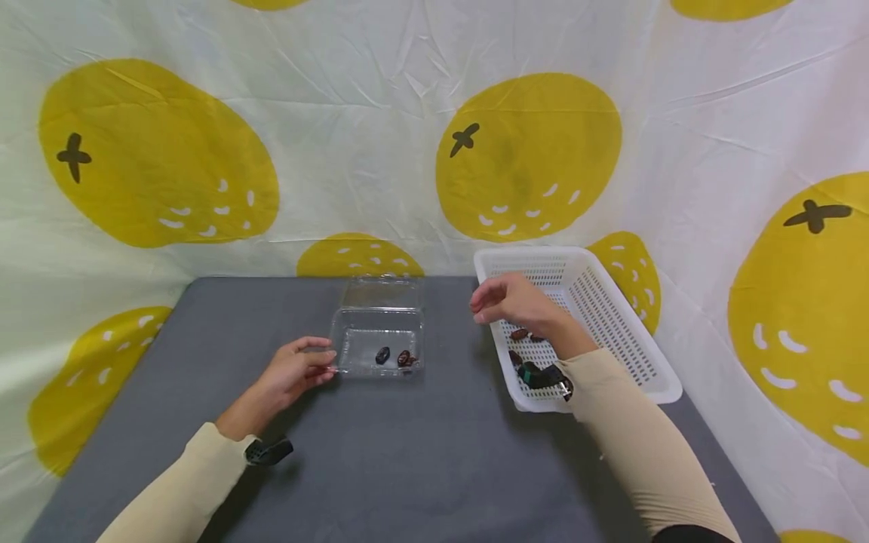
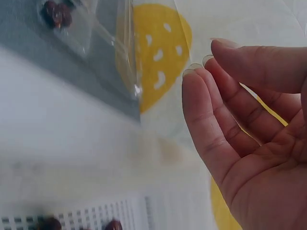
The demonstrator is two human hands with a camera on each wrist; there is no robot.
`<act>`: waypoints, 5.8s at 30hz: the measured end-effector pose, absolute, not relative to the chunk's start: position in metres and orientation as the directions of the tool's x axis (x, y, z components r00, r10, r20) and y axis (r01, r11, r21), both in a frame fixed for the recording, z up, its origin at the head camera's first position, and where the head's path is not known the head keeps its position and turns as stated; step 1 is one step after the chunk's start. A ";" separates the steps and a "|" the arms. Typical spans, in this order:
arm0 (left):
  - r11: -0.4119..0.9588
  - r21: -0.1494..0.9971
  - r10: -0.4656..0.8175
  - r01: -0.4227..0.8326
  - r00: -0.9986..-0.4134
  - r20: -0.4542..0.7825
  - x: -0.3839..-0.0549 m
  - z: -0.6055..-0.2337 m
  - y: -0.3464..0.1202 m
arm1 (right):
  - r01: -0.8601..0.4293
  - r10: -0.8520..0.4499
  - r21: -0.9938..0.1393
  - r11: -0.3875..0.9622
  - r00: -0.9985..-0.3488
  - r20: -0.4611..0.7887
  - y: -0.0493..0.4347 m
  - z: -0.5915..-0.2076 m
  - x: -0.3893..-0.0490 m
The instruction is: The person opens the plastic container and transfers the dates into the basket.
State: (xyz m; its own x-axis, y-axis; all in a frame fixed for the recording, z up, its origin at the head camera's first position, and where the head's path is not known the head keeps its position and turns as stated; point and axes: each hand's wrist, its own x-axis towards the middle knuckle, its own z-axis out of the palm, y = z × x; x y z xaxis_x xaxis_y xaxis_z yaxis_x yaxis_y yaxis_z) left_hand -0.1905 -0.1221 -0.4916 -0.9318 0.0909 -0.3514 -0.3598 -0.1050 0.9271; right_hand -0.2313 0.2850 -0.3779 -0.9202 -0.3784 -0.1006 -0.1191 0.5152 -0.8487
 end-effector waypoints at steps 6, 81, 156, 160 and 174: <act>-0.109 0.925 0.099 -0.363 -0.930 -0.353 -0.191 -0.490 -0.123 | -0.173 -0.435 -0.839 0.517 -0.896 -0.083 0.257 -0.379 -0.231; -0.168 0.923 0.056 -0.345 -0.938 -0.341 -0.188 -0.494 -0.113 | -0.521 -0.587 -0.589 0.618 -0.804 0.095 0.119 -0.471 -0.247; -0.125 0.923 0.079 -0.364 -0.931 -0.356 -0.187 -0.487 -0.117 | -0.249 -0.261 -0.634 0.732 -0.962 0.076 0.336 -0.392 -0.207; -0.128 0.928 0.089 -0.351 -0.936 -0.341 -0.188 -0.488 -0.115 | -0.236 -0.254 -0.627 0.743 -0.965 0.062 0.344 -0.395 -0.210; -0.136 0.927 0.092 -0.350 -0.936 -0.340 -0.185 -0.496 -0.118 | -0.198 -0.258 -0.615 0.763 -0.966 -0.009 0.362 -0.411 -0.224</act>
